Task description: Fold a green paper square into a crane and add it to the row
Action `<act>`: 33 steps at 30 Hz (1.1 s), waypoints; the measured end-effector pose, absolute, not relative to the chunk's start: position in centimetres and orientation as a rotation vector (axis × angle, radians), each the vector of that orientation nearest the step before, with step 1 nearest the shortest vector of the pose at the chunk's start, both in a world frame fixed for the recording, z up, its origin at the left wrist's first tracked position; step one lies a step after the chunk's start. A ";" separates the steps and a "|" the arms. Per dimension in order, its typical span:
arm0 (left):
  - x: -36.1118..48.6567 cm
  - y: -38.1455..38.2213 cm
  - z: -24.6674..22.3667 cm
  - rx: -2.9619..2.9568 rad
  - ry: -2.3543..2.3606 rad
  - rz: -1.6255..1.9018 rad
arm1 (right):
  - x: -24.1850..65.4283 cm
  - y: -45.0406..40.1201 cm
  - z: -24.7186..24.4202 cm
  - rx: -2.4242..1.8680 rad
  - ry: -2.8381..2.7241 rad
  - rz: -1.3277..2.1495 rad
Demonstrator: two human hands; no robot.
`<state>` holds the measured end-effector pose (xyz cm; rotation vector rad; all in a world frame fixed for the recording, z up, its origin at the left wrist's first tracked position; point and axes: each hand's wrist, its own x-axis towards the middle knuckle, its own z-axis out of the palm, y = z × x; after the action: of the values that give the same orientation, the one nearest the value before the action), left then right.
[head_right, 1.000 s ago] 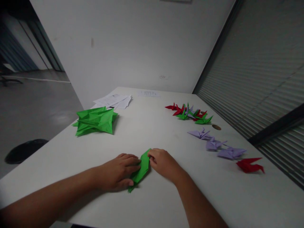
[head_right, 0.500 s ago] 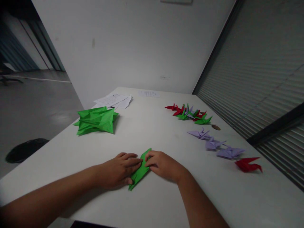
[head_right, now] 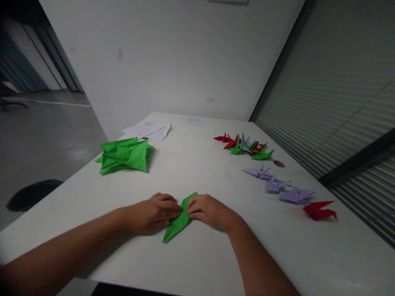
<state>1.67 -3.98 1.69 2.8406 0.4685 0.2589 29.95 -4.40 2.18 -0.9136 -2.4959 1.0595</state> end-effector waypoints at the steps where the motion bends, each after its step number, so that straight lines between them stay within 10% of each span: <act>1: 1.7 -4.0 1.8 2.846 0.465 0.259 | 29.8 -4.4 2.1 -0.922 -2.484 1.070; 33: 1.4 -4.7 1.9 2.929 0.385 0.145 | 27.1 -4.7 0.4 -1.334 -2.285 0.799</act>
<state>1.37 -4.70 1.92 2.9295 0.3855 0.1448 27.15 -4.68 0.39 -1.3341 -2.2847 0.7994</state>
